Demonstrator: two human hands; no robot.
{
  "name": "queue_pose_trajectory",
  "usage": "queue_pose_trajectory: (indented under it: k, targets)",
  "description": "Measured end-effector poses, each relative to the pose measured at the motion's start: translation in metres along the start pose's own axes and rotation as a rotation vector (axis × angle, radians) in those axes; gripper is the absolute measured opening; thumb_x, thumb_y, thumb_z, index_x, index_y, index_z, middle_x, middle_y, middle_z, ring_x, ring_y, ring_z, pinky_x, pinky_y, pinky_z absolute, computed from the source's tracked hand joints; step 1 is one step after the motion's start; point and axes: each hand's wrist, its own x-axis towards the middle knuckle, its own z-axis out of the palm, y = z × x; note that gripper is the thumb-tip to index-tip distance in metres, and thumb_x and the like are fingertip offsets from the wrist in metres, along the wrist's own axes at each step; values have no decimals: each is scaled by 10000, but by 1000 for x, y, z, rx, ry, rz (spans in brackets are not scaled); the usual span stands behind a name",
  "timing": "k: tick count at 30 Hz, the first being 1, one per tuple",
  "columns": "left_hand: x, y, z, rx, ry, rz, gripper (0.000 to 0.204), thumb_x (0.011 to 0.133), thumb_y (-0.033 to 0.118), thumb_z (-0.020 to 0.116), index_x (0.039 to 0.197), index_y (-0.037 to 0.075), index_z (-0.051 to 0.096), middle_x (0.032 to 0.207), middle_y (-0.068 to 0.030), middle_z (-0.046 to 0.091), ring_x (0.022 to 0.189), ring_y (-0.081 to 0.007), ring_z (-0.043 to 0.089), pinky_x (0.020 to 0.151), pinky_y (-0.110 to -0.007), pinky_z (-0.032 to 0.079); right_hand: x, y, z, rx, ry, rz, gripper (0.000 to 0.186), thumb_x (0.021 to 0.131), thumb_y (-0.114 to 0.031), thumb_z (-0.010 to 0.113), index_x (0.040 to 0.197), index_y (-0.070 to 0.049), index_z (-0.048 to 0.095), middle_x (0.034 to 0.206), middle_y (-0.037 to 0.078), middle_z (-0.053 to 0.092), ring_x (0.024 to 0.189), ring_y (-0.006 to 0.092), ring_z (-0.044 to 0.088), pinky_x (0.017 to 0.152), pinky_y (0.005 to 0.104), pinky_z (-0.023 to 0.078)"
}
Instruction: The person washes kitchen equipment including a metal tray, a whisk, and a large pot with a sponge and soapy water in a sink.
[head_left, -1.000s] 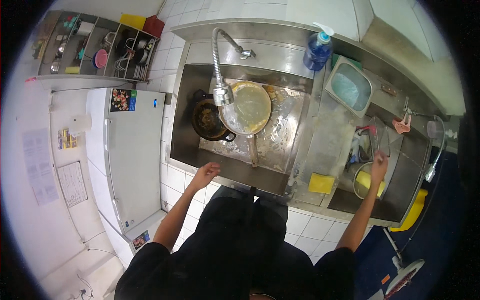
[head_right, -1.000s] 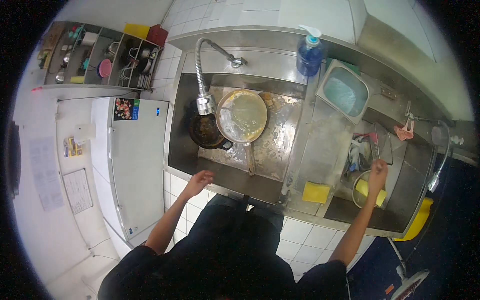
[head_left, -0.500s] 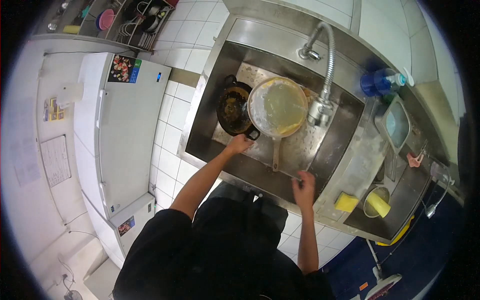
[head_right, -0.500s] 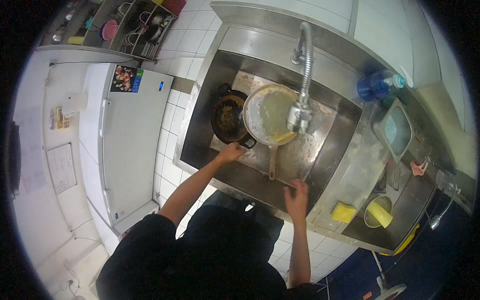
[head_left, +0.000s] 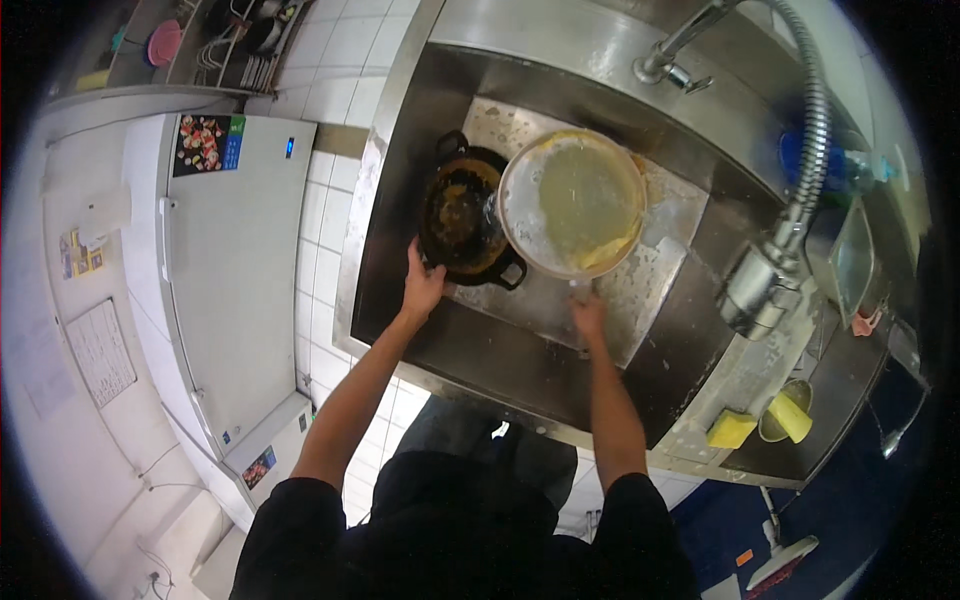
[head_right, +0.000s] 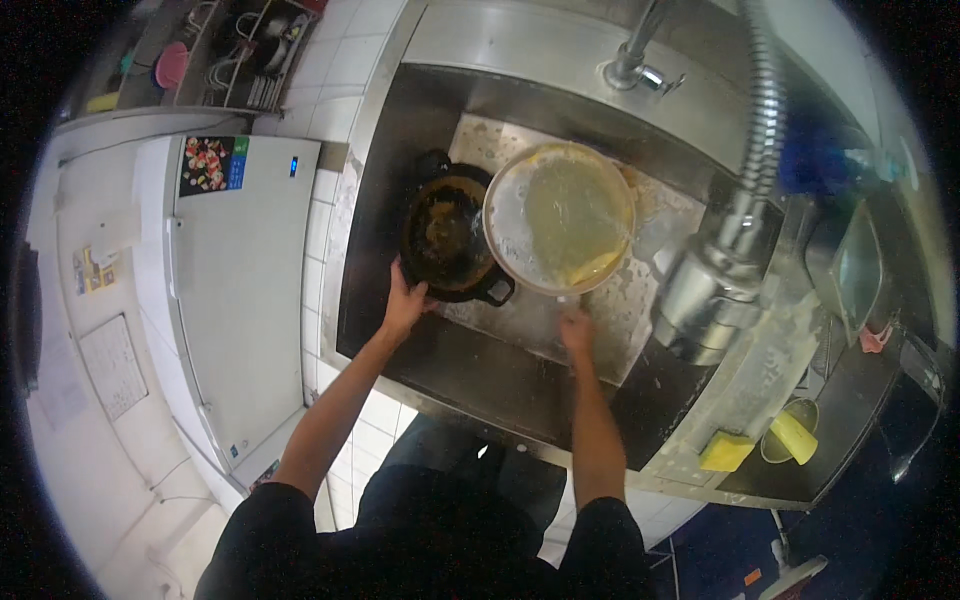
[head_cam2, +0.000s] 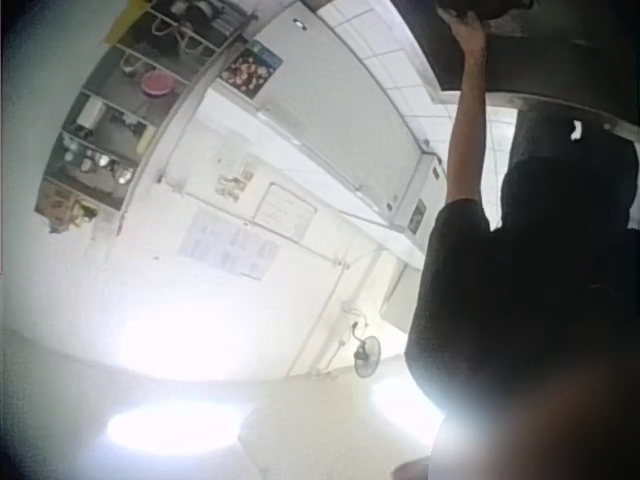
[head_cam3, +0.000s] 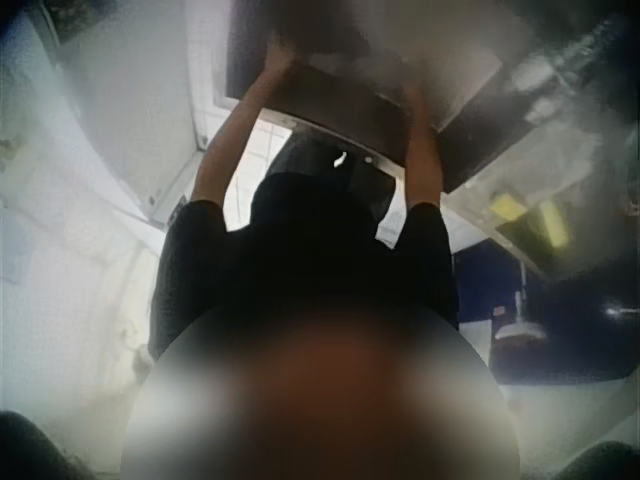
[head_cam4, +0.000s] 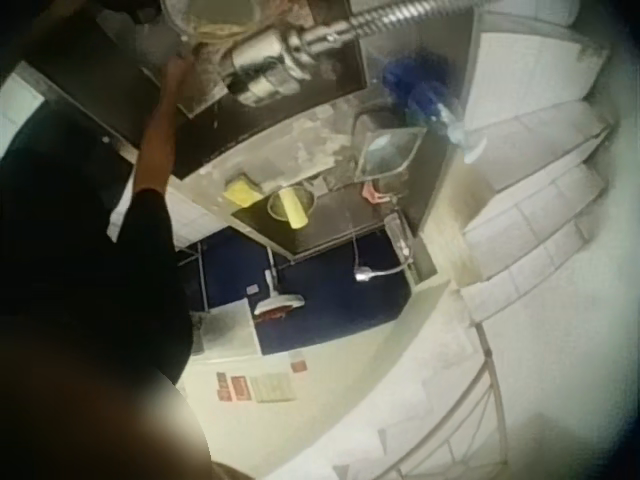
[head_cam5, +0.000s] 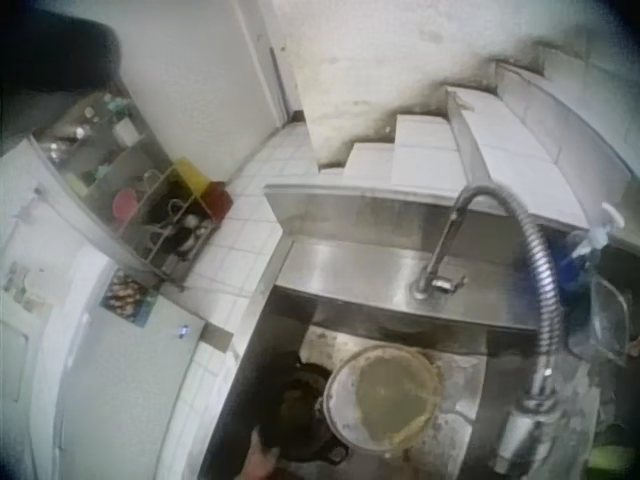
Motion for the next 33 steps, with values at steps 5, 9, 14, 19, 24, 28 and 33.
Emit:
queue_pose_trajectory:
  k: [5, 9, 14, 19, 24, 28, 33]
  targets:
    - [4, 18, -3, -20, 98, -182, 738, 888, 25, 517, 1520, 118, 148, 1259, -200, 569, 1035, -279, 645, 693, -377, 624, -35, -56, -80, -124, -154, 78, 310, 752, -196, 681, 942, 50, 688, 812, 248, 684, 744, 340, 684, 673, 445, 507]
    - [15, -5, -4, -49, 124, -186, 765, 887, 37, 516, 1535, 116, 117, 1255, -198, 572, 986, -282, 664, 696, -382, 622, -90, -83, -105, -303, -139, 49, 351, 728, -223, 666, 891, 88, 674, 801, 303, 653, 803, 401, 687, 712, 466, 509]
    - [33, -16, -1, 8, 58, -63, 764, 890, 35, 505, 1542, 101, 112, 1262, -203, 573, 933, -271, 684, 665, -392, 619, -141, -120, -145, -324, -217, 206, 346, 723, -201, 656, 903, 94, 670, 804, 298, 654, 836, 420, 679, 744, 462, 507]
    - [63, -15, 3, 111, -18, -9, 732, 892, 21, 505, 1537, 94, 166, 1300, -227, 547, 895, -269, 695, 637, -381, 599, -158, -105, -170, -367, -274, 165, 353, 724, -187, 666, 938, 93, 664, 807, 268, 671, 827, 393, 680, 744, 441, 501]
    - [87, -25, 10, 135, -48, 9, 700, 897, 18, 510, 1526, 95, 212, 1326, -227, 530, 953, -277, 684, 642, -385, 582, -166, -136, -200, -367, -424, 333, 341, 736, -182, 667, 960, 76, 670, 786, 220, 675, 774, 323, 674, 731, 412, 491]
    - [85, -11, 29, 110, -160, 68, 662, 920, 48, 511, 1521, 106, 237, 1327, -183, 540, 984, -279, 675, 693, -389, 601, -176, -156, -223, -486, -489, 471, 328, 749, -231, 672, 906, 57, 668, 828, 268, 673, 804, 397, 672, 739, 447, 505]
    - [76, -4, 52, -180, -263, -90, 570, 978, 76, 466, 1499, 91, 236, 1347, -181, 510, 981, -297, 679, 788, -432, 625, -195, -189, -255, -534, -539, 468, 353, 753, -250, 654, 908, 67, 670, 813, 256, 674, 776, 357, 674, 719, 438, 500]
